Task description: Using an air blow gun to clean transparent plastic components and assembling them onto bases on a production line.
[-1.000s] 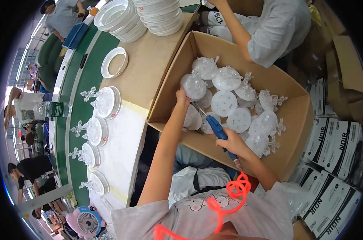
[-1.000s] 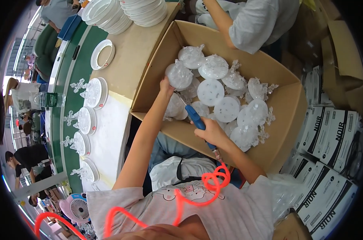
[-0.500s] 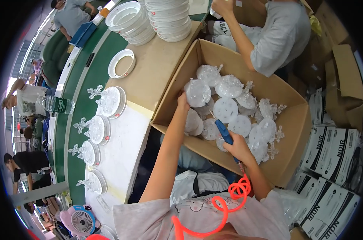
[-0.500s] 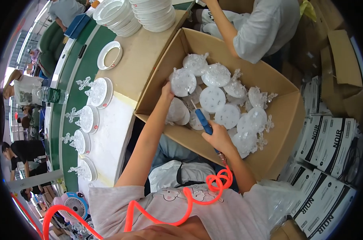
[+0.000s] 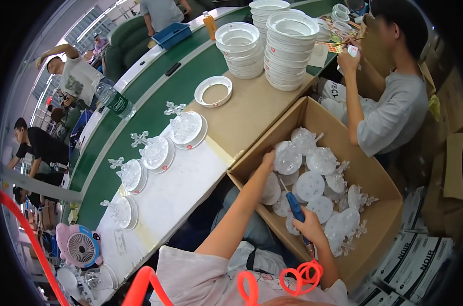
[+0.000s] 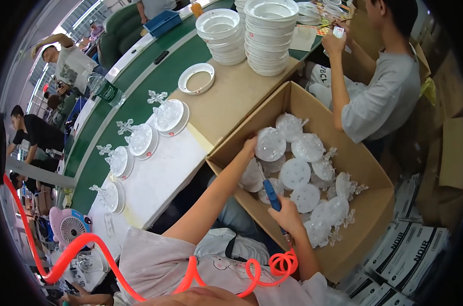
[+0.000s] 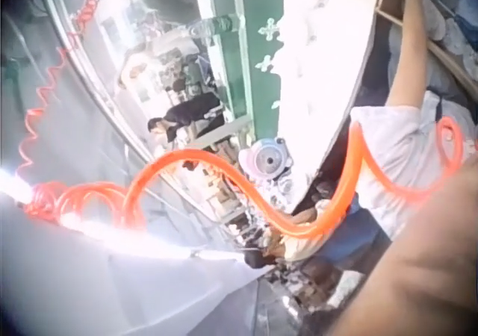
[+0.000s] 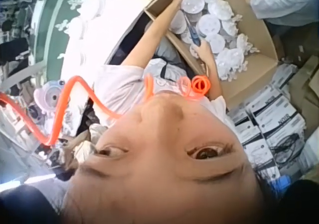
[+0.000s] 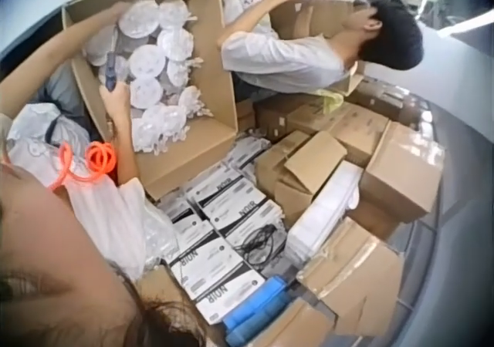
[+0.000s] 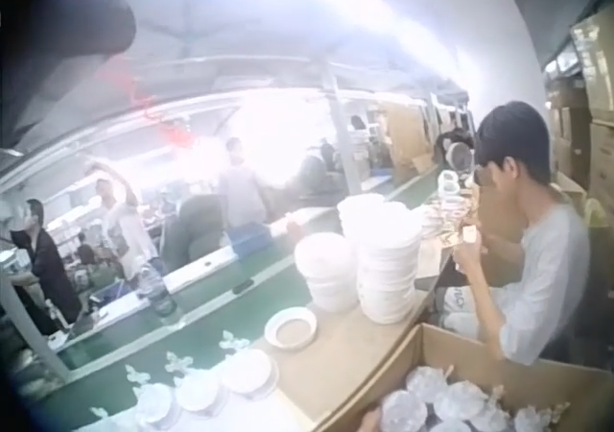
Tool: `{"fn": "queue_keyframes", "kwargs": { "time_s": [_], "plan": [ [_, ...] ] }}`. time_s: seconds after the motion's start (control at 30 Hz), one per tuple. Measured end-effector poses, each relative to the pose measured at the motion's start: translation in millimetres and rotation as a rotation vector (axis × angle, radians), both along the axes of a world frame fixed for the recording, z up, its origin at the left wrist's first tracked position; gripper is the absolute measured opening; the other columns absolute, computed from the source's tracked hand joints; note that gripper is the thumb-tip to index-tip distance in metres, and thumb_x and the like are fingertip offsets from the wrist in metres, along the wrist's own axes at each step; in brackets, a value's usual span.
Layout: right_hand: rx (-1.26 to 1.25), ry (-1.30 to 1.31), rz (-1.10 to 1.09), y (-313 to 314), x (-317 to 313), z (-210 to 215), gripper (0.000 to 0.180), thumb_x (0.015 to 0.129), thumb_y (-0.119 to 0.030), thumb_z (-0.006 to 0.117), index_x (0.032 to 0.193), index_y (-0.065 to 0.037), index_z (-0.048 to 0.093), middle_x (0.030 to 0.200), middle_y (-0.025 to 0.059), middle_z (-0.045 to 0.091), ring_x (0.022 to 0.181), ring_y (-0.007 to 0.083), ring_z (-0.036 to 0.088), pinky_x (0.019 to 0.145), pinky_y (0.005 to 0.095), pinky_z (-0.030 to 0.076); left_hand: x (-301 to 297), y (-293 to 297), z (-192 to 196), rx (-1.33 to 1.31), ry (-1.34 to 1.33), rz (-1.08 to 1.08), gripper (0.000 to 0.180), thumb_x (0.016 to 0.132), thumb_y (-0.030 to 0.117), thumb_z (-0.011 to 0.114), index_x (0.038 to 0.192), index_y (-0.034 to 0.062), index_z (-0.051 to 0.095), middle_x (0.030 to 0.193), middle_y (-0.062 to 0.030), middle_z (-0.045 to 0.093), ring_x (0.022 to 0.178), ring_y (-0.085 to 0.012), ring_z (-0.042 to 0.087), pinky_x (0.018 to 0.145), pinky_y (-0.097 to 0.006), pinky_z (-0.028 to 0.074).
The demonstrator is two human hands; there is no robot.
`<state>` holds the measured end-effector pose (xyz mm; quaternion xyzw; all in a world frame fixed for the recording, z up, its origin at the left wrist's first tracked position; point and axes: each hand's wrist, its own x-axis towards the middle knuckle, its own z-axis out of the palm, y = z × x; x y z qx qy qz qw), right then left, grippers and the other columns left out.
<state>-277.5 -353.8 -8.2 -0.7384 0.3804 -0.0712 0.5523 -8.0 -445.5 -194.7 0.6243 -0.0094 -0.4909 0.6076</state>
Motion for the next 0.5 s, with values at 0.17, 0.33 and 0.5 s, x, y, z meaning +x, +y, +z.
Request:
{"fn": "queue_keyframes", "kwargs": {
  "time_s": [0.17,0.33,0.5],
  "plan": [
    [-0.019,0.045,-0.049,0,8,6,0.035,0.069,-0.017,0.059,0.101,-0.004,0.060,0.065,0.0178,0.057,0.062,0.0329,0.059,0.061,0.0375,0.045,18,4,-10,-0.036,0.020,0.033,0.044,0.091,0.033,0.047,0.113,-0.0040,0.055,0.108,-0.0146,0.061,0.097,-0.0242,0.059,0.082,-0.035,0.046],
    [-0.008,0.038,-0.143,-12,-5,-9,0.035,0.068,-0.016,0.060,0.101,-0.004,0.061,0.062,0.0140,0.056,0.057,0.0252,0.058,0.057,0.0349,0.044,2,-7,1,-0.056,0.134,-0.057,0.044,0.092,0.034,0.044,0.116,-0.0020,0.054,0.113,-0.0139,0.058,0.103,-0.0226,0.056,0.087,-0.034,0.044],
    [-0.020,0.117,-0.111,-9,-20,-16,0.033,0.069,-0.019,0.060,0.099,-0.004,0.061,0.060,0.0118,0.055,0.055,0.0222,0.056,0.056,0.0340,0.043,-10,-5,23,-0.107,-0.030,-0.001,0.044,0.092,0.033,0.045,0.112,-0.0052,0.055,0.106,-0.0140,0.061,0.097,-0.0239,0.059,0.084,-0.034,0.046]
  ]
}}
